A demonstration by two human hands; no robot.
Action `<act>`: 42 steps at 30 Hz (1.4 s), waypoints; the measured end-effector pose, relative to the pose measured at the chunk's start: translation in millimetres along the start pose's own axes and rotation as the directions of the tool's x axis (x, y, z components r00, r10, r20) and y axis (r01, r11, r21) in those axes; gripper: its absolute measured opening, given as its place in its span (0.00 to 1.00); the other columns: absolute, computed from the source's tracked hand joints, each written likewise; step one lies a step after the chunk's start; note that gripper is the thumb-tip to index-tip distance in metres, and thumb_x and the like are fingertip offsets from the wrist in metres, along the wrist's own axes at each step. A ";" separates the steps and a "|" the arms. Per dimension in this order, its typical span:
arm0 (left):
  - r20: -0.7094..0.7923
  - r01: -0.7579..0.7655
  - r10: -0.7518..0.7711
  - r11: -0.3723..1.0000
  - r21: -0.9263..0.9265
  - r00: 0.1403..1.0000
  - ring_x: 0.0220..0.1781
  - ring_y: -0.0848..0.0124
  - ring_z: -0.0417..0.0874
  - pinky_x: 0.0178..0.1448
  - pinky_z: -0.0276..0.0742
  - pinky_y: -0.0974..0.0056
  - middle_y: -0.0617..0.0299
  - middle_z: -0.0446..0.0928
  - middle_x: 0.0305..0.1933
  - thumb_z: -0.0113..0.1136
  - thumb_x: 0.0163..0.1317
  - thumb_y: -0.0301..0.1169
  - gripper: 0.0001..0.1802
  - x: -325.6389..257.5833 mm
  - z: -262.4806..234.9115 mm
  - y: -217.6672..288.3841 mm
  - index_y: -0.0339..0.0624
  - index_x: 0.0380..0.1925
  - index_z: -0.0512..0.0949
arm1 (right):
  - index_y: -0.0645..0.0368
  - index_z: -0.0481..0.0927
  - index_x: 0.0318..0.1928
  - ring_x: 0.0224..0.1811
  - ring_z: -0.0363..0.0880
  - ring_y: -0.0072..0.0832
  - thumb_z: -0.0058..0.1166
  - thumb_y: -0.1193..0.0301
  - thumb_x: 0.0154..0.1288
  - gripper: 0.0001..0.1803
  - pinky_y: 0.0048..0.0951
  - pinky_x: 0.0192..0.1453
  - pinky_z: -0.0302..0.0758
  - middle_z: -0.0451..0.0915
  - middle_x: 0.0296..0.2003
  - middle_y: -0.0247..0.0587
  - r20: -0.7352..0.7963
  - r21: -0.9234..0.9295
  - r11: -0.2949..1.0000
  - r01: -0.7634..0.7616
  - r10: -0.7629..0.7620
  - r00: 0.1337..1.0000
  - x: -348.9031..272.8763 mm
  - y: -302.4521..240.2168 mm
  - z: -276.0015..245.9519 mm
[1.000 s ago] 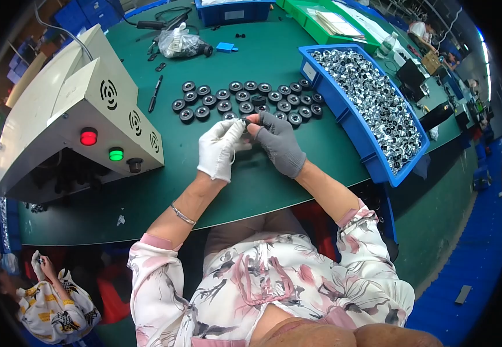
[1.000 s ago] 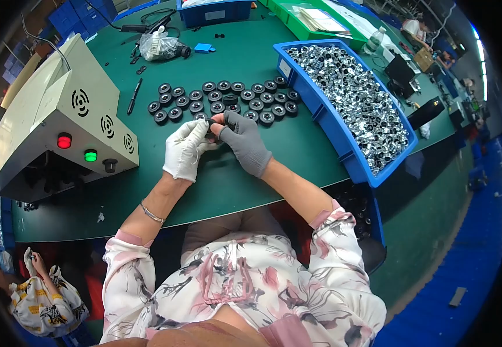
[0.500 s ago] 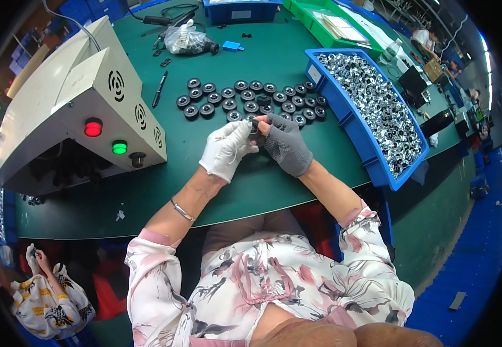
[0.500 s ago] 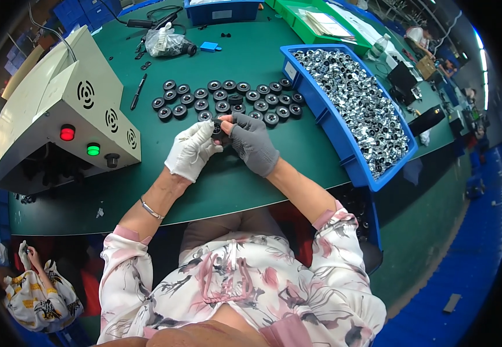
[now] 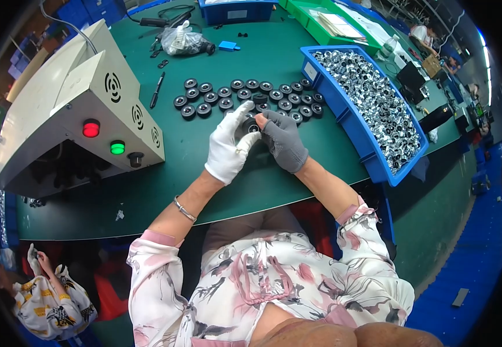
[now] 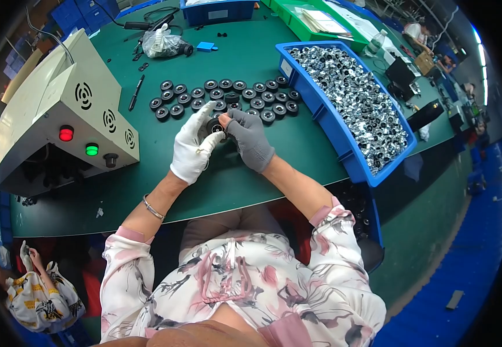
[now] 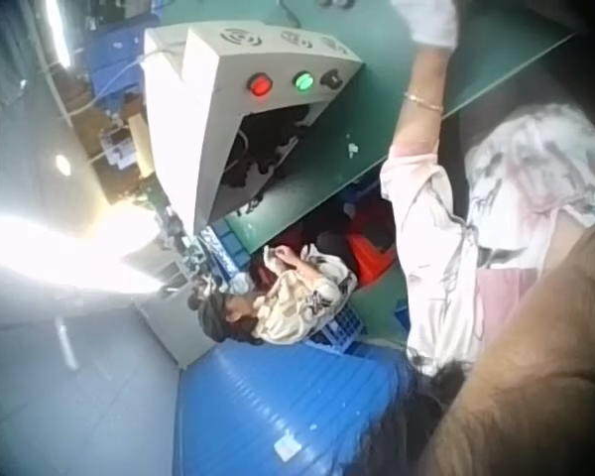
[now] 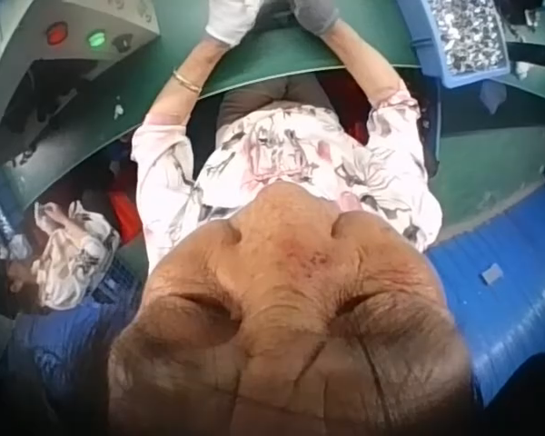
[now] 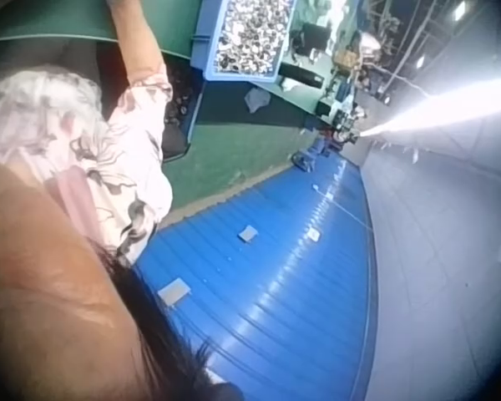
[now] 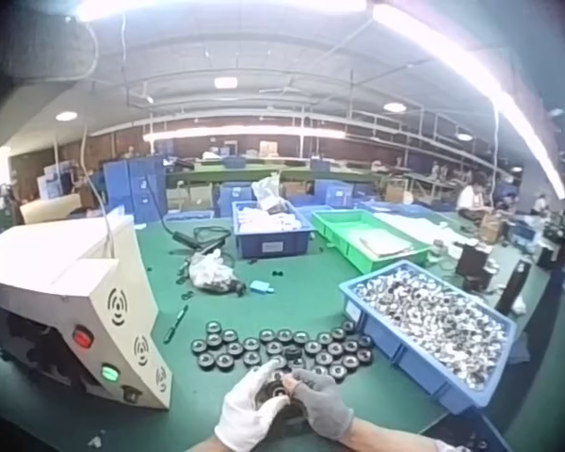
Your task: Manually assembling small circular components by inserting metal rings or bearings into plastic housings.
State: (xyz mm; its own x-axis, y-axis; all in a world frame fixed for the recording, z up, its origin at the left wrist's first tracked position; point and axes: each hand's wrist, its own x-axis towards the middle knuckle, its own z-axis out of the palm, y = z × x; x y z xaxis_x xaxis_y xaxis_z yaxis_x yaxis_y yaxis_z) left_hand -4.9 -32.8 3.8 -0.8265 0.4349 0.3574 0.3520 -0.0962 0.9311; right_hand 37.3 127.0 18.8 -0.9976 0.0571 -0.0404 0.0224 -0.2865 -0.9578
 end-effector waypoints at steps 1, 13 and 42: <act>0.003 0.000 0.000 1.000 0.000 1.000 0.46 0.77 0.81 0.52 0.80 0.71 0.60 0.78 0.49 0.66 0.61 0.15 0.34 -1.5 0.7 0.1 0.33 0.69 0.69 | 0.57 0.81 0.42 0.28 0.64 0.10 0.57 0.61 0.75 0.12 0.17 0.32 0.60 0.71 0.28 0.21 -0.002 -0.008 1.000 0.002 -0.002 1.000 -1.3 0.6 0.1; -0.131 0.107 -0.124 0.985 -0.135 0.983 0.46 0.74 0.82 0.51 0.81 0.70 0.54 0.80 0.55 0.64 0.71 0.27 0.24 -1.9 -8.3 7.2 0.27 0.62 0.74 | 0.66 0.83 0.44 0.37 0.80 0.19 0.56 0.71 0.73 0.10 0.22 0.43 0.75 0.83 0.35 0.35 0.032 -0.461 0.881 0.108 -0.106 0.994 -134.5 -102.0 -70.7; -0.015 0.239 -0.246 0.952 -0.194 0.969 0.40 0.77 0.82 0.43 0.80 0.71 0.61 0.84 0.41 0.59 0.71 0.24 0.15 -14.3 6.8 0.6 0.31 0.56 0.80 | 0.51 0.87 0.45 0.48 0.85 0.46 0.63 0.59 0.60 0.16 0.40 0.56 0.78 0.87 0.41 0.48 0.329 -0.944 0.050 0.325 0.152 0.932 235.4 0.2 100.7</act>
State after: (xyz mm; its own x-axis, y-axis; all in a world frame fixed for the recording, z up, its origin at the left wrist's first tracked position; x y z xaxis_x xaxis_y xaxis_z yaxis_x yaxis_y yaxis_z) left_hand 10.1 -33.0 -1.2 -0.8941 0.4320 0.1179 0.0523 -0.1608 0.9856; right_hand -204.2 44.0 37.7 -0.9483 -0.3046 -0.0896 -0.2604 0.9075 -0.3295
